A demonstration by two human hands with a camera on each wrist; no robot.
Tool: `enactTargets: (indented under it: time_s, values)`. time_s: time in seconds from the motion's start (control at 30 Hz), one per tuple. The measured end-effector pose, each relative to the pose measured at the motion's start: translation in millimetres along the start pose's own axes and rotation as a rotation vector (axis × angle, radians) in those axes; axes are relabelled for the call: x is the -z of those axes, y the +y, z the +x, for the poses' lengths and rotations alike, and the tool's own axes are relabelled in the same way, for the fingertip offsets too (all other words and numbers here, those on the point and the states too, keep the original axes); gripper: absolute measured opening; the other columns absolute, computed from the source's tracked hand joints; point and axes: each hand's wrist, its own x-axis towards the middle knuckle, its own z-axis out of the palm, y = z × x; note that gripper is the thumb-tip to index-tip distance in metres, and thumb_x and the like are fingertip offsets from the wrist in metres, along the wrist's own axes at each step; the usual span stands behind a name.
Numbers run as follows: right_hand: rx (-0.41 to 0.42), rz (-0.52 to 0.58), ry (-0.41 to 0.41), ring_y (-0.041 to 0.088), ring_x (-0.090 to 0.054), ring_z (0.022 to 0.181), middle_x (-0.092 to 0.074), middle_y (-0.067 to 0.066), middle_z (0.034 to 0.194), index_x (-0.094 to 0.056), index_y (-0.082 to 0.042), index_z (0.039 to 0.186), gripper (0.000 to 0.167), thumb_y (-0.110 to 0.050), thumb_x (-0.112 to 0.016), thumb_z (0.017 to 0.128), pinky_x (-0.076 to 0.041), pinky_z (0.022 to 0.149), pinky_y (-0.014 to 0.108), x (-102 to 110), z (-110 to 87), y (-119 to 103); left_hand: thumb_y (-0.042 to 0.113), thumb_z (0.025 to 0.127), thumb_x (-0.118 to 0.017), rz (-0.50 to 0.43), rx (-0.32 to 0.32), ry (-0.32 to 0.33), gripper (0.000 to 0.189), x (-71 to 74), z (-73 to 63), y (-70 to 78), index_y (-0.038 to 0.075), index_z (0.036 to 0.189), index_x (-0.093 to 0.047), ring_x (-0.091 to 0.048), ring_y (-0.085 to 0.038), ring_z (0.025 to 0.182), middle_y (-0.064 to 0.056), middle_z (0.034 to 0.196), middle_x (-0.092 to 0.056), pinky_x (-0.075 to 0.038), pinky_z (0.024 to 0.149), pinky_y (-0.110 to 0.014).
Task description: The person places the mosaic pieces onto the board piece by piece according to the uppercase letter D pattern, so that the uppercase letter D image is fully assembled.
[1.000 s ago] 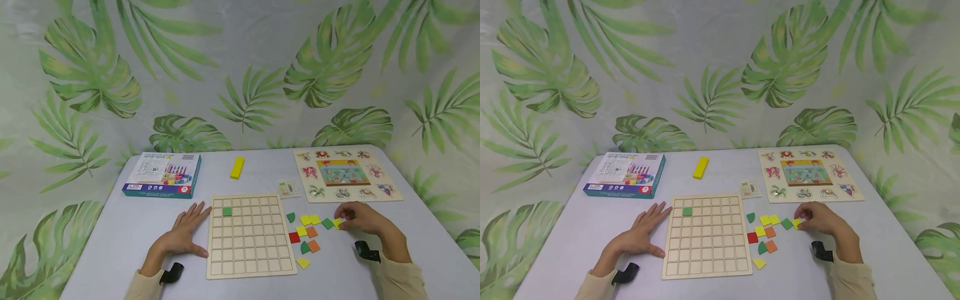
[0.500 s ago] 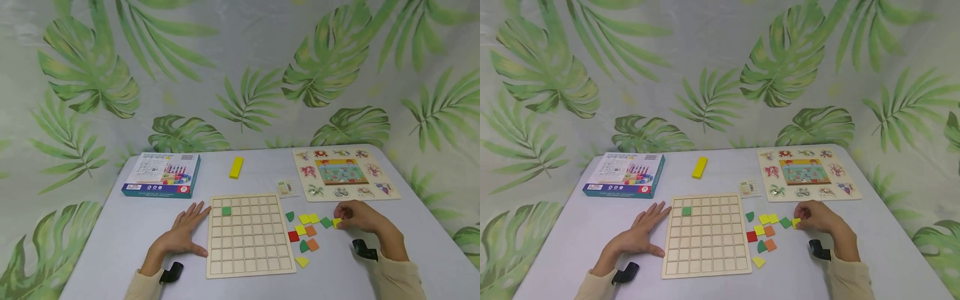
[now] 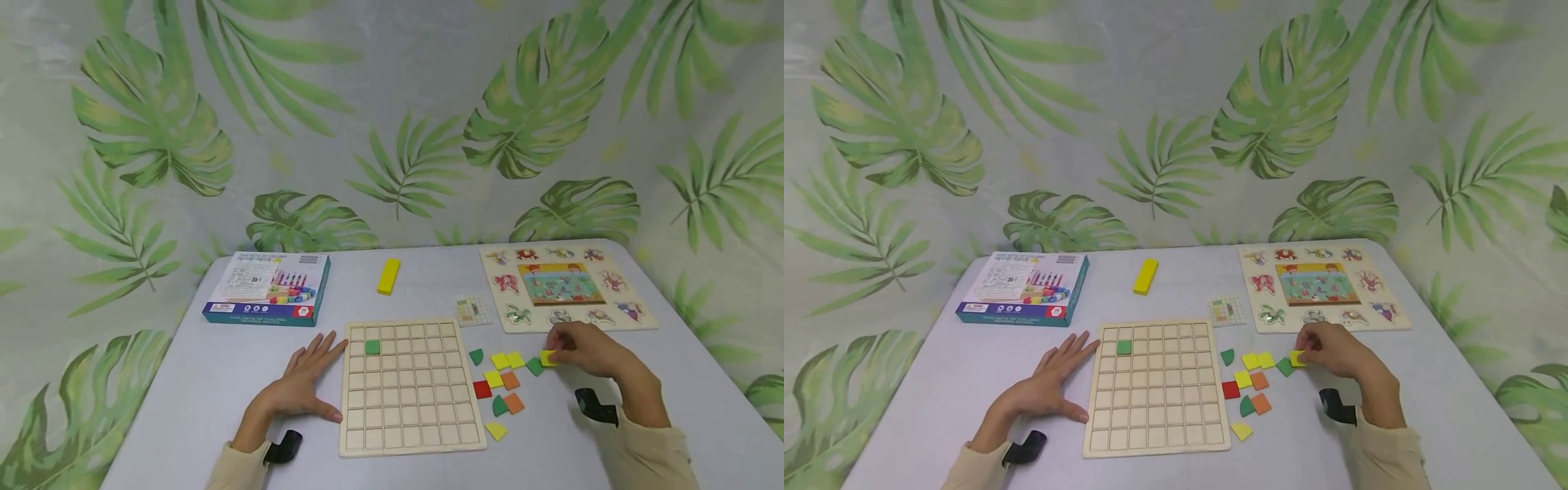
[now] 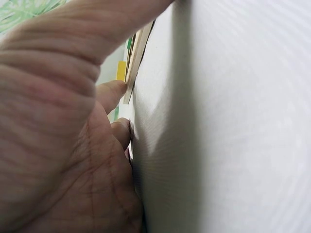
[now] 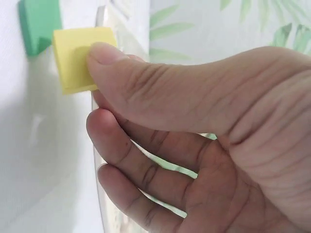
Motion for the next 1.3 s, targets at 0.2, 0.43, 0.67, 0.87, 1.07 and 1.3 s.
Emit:
enactTargets:
  time_s: [0.2, 0.43, 0.67, 0.87, 1.07, 1.3]
  values:
    - [0.001, -0.003, 0.014, 0.015, -0.055, 0.082, -0.061, 0.001, 0.088, -0.062, -0.007, 0.091, 0.013, -0.01, -0.074, 0.088, -0.049, 0.069, 0.027, -5, 9.2, -14, 0.046, 0.058, -0.095, 0.004, 0.003, 0.003, 0.129, -1.7, -0.1, -2.1, 0.014, 0.16, -0.024, 0.004, -0.043, 0.155, -0.016, 0.169, -0.007, 0.005, 0.117, -0.068]
    - [0.017, -0.023, 0.0, 0.014, -0.056, 0.079, -0.065, 0.0, 0.089, -0.074, -0.006, 0.101, 0.011, -0.008, -0.071, 0.091, -0.049, 0.067, 0.027, -9, 21.9, -36, 0.047, 0.06, -0.094, 0.012, -0.003, -0.006, 0.127, -2.0, 1.7, -0.1, 0.013, 0.16, -0.024, 0.005, -0.041, 0.155, -0.015, 0.169, -0.006, 0.005, 0.118, -0.066]
    - [0.076, -0.02, 0.006, 0.014, -0.059, 0.08, -0.068, 0.001, 0.092, -0.075, -0.006, 0.103, 0.012, -0.006, -0.068, 0.092, -0.053, 0.074, 0.032, -18, 42.8, -60, 0.045, 0.059, -0.094, 0.015, 0.005, -0.004, 0.128, -0.7, 0.4, 0.7, 0.012, 0.16, -0.024, 0.004, -0.042, 0.155, -0.016, 0.169, -0.006, 0.004, 0.118, -0.066]
    - [0.122, -0.015, -0.005, 0.018, -0.064, 0.086, -0.072, 0.003, 0.095, -0.075, -0.005, 0.103, 0.012, -0.005, -0.068, 0.093, -0.056, 0.079, 0.038, -27, 60.2, -79, 0.046, 0.059, -0.094, 0.003, 0.008, -0.002, 0.128, -1.0, 0.5, -0.7, 0.013, 0.16, -0.024, 0.006, -0.042, 0.155, -0.015, 0.169, -0.006, 0.006, 0.118, -0.067]
    - [0.206, 0.002, 0.007, 0.019, -0.066, 0.089, -0.072, 0.004, 0.097, -0.072, -0.004, 0.103, 0.011, -0.005, -0.066, 0.094, -0.057, 0.078, 0.035, -38, 72.7, -94, 0.046, 0.059, -0.095, 0.002, 0.014, 0.0, 0.127, -1.3, 0.3, -1.2, 0.013, 0.16, -0.024, 0.006, -0.041, 0.155, -0.015, 0.169, -0.006, 0.006, 0.118, -0.066]
    - [0.267, 0.017, 0.017, 0.016, -0.064, 0.087, -0.071, 0.003, 0.095, -0.07, -0.006, 0.101, 0.008, -0.005, -0.067, 0.094, -0.055, 0.077, 0.032, -51, 89.0, -116, 0.045, 0.058, -0.095, 0.0, 0.005, 0.004, 0.127, -1.5, -0.1, 0.7, 0.012, 0.16, -0.025, 0.005, -0.042, 0.155, -0.016, 0.169, -0.007, 0.006, 0.118, -0.067]
